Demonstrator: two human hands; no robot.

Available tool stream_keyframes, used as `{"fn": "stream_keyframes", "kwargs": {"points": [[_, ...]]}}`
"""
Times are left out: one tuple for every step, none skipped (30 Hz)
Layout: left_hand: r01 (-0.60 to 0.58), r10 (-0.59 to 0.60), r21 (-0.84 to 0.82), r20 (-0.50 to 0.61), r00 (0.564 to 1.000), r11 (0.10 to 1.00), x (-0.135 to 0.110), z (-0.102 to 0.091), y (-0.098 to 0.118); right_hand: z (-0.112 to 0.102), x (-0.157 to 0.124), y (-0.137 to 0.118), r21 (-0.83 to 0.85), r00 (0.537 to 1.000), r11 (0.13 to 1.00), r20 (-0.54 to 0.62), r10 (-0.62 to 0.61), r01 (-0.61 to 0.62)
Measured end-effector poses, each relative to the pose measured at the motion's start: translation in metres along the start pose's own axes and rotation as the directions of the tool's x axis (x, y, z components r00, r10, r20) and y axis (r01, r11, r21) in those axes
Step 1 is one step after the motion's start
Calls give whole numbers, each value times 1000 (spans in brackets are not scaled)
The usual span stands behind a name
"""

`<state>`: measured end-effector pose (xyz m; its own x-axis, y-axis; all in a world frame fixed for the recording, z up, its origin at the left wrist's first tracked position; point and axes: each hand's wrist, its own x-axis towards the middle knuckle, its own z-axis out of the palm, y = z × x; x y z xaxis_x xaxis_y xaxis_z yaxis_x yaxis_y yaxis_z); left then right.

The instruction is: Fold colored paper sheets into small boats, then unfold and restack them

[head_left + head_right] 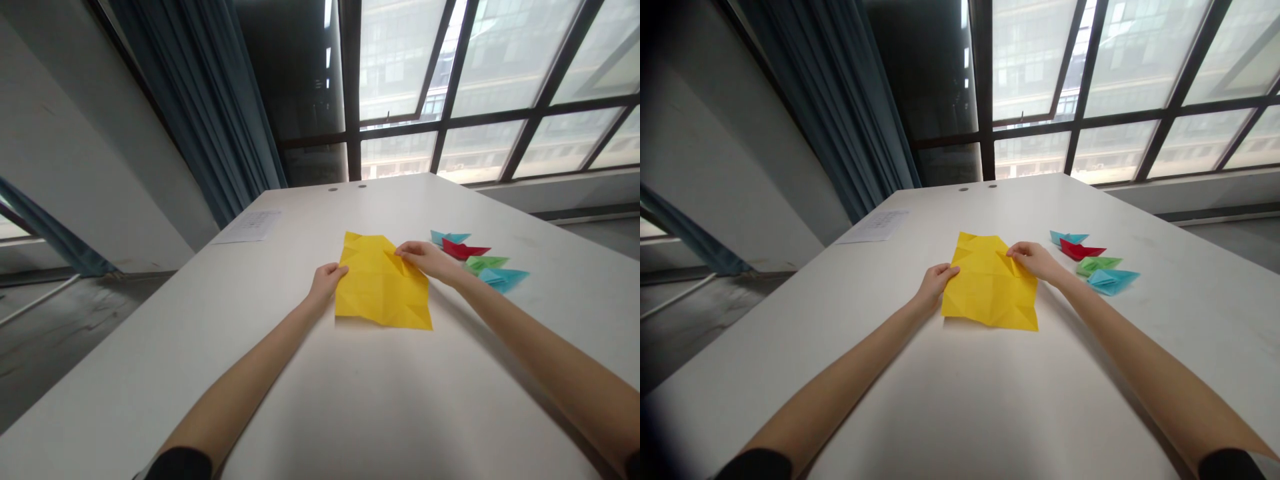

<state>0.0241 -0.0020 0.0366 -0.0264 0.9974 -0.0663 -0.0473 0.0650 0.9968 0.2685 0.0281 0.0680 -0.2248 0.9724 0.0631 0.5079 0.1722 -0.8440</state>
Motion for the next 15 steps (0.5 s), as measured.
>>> {"fn": "stream_keyframes", "kwargs": {"points": [[-4,4,13,-6,1000,1000,0,0,0,1,-1,-2,-47,1000,999,12,-5,6],[-8,8,26,-9,1000,1000,0,0,0,2,-2,-4,-92,1000,996,19,-3,4],[-12,12,38,-8,1000,999,-1,0,0,3,-3,-5,-133,1000,991,25,3,0],[-17,17,50,-7,1000,999,-1,0,0,5,-3,-6,-174,1000,985,29,6,-1],[-19,20,64,-5,1000,998,-1,0,1,7,-4,-5,-218,999,976,35,7,1],[-21,21,81,-2,1000,997,-2,1,1,9,-4,-5,-263,999,965,42,4,7],[-19,19,105,4,1000,994,-2,1,2,10,-3,-3,-305,999,952,47,2,13],[-14,12,137,14,1000,990,-2,0,3,12,-3,-2,-338,999,941,46,-2,17],[-8,3,180,30,1000,984,-2,-1,4,12,-2,0,-358,999,934,35,-5,17],[-6,-7,238,55,998,971,-1,-3,5,11,-1,1,-363,1000,932,13,-1,6],[-14,-13,312,83,996,950,0,-5,6,10,0,3,-352,1000,936,-16,10,-15],[-32,-15,400,113,993,916,1,-9,7,7,2,5,-327,998,944,-51,26,-41],[-64,-11,501,146,989,863,3,-13,8,4,3,8,-293,996,954,-79,47,-68],[-100,4,598,160,987,795,4,-17,9,0,4,10,-256,993,962,-95,72,-94],[-125,9,684,171,985,719,6,-22,9,-3,6,13,-219,990,969,-105,94,-115]]}}
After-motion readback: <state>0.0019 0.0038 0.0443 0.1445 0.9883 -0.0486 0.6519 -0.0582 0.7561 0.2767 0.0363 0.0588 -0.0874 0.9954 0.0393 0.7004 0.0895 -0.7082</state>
